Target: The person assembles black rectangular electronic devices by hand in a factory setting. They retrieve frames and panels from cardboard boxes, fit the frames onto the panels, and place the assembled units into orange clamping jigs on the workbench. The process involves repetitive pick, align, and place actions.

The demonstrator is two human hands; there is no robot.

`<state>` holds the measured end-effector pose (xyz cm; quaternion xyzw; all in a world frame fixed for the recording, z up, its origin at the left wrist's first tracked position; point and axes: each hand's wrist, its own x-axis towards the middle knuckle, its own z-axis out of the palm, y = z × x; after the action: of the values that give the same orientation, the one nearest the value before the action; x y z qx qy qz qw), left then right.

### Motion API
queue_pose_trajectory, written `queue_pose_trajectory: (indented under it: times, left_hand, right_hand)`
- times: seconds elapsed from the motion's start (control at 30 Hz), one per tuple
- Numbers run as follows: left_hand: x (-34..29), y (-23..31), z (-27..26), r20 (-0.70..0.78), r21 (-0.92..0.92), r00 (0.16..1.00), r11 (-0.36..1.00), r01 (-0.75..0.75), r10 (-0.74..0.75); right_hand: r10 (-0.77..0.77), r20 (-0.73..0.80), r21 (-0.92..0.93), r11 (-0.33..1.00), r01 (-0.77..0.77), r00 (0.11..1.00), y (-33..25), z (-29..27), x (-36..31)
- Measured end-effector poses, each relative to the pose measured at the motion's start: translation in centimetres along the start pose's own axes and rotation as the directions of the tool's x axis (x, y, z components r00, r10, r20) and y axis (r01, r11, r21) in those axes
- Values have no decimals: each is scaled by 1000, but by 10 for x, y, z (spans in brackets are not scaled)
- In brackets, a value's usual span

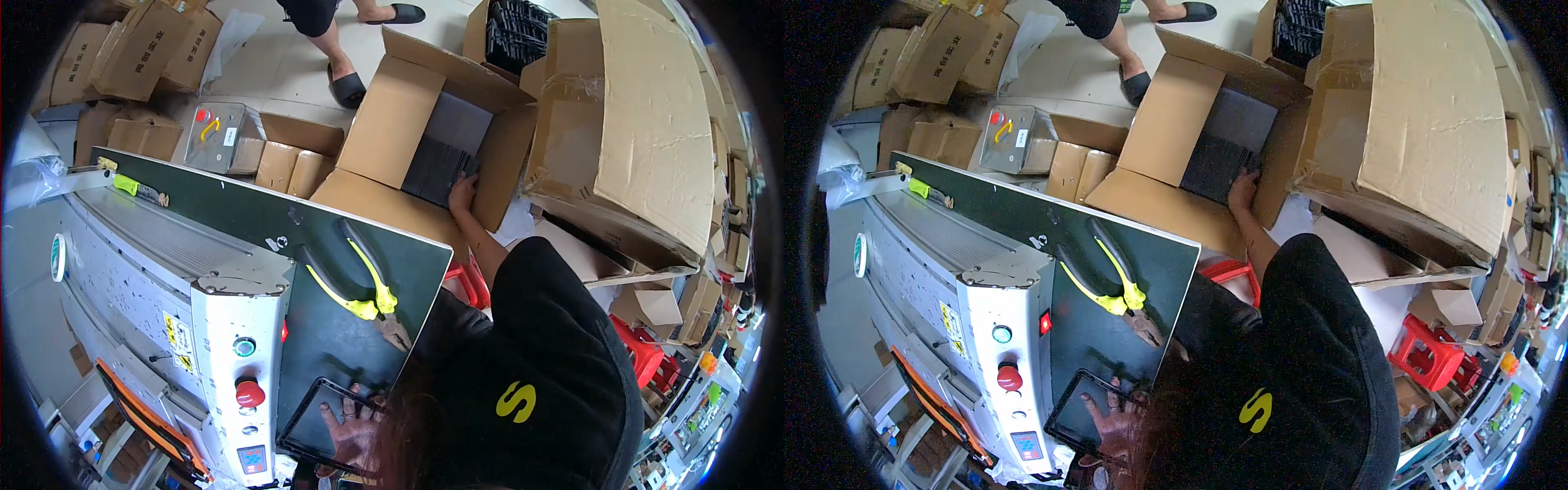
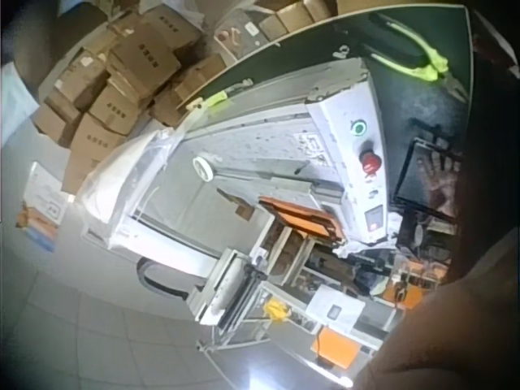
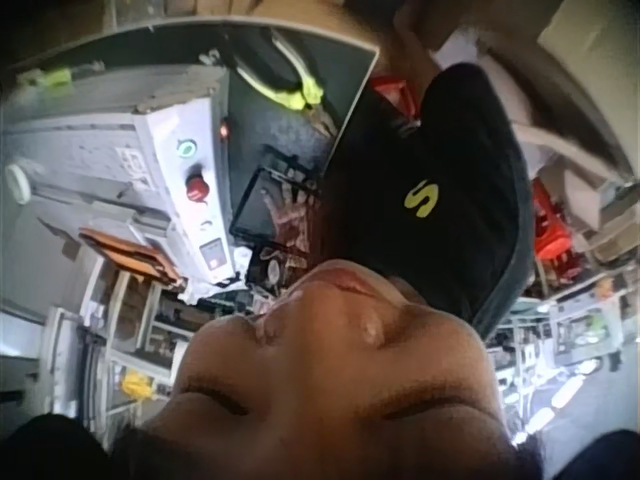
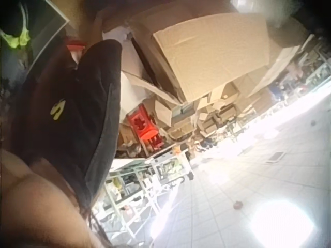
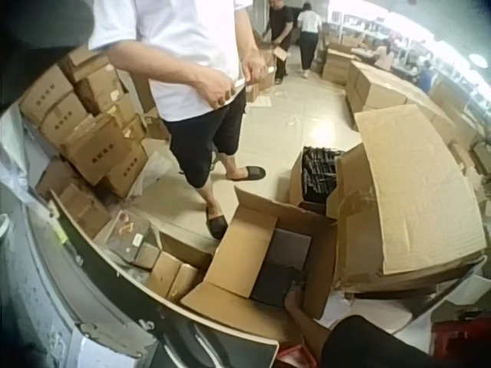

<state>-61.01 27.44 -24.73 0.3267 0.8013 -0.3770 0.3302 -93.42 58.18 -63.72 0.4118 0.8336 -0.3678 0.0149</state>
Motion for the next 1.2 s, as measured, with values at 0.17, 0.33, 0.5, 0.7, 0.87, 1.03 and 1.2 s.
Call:
queue_pose_trajectory:
  times: [0.17,0.33,0.5,0.7,0.87,1.03,1.2]
  left_hand:
    - [0,2,0,65,131,998,991,-29,21]
    - [1,7,12,-37,43,999,999,-6,7]
    - [2,-8,0,-131,-226,990,974,20,-50]
    - [3,-16,-29,-8,71,996,993,92,-92]
    - [8,20,-8,29,710,906,-629,-316,-423]
    - [24,29,14,120,609,938,-722,-328,-325]
    - [28,18,-24,84,472,749,-636,-611,-657]
  right_hand:
    - [-68,156,36,997,63,985,19,2,7]
    - [-120,193,20,993,118,974,5,-9,3]
    - [-101,154,-93,989,116,983,-2,-11,0]
    - [-267,81,-283,918,279,960,-5,-27,-22]
    - [-302,82,-270,911,312,950,-75,-115,-65]
    - [-636,-16,-61,771,634,771,-139,-206,-130]
    - [-689,-90,304,669,679,719,-198,-287,-188]
